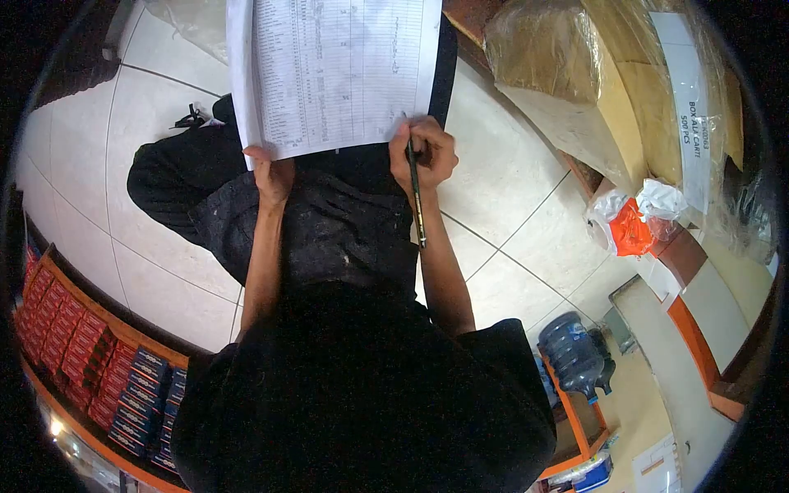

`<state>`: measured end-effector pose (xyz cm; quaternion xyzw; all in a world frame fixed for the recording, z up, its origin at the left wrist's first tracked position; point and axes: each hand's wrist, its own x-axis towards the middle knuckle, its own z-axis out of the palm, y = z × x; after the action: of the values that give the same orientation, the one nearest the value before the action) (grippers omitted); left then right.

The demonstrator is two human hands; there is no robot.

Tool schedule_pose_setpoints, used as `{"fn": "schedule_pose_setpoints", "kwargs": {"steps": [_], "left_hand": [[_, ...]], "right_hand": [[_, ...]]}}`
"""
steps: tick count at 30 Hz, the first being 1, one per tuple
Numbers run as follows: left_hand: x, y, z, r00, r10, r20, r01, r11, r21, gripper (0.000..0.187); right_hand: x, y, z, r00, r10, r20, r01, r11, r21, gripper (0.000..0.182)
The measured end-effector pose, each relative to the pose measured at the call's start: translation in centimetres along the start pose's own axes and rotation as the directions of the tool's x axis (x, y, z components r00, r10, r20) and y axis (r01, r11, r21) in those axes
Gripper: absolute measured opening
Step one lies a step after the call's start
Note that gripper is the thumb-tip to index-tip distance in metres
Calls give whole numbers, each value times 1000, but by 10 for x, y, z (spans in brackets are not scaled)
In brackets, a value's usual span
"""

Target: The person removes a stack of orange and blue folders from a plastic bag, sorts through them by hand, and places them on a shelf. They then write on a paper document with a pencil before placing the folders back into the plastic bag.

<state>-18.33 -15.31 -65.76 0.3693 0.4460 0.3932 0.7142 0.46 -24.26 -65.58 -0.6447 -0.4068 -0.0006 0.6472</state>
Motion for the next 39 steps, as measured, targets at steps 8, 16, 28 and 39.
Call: {"fn": "schedule_pose_setpoints", "kwargs": {"steps": [8,16,28,39], "left_hand": [[1,-5,-6,999,7,35,-8,1000,10,79],[2,-5,-3,999,32,6,-31,999,-7,80],[2,0,-2,998,14,62,-14,1000,-5,80],[2,-7,-7,999,8,37,-9,1000,11,79]], "right_hand": [[14,-10,3,981,-151,126,170,971,-165,22],[14,-10,5,947,-255,196,291,939,-184,22],[16,-58,36,900,-164,405,212,974,-77,23],[17,-51,41,912,-114,393,174,977,-120,23]]}}
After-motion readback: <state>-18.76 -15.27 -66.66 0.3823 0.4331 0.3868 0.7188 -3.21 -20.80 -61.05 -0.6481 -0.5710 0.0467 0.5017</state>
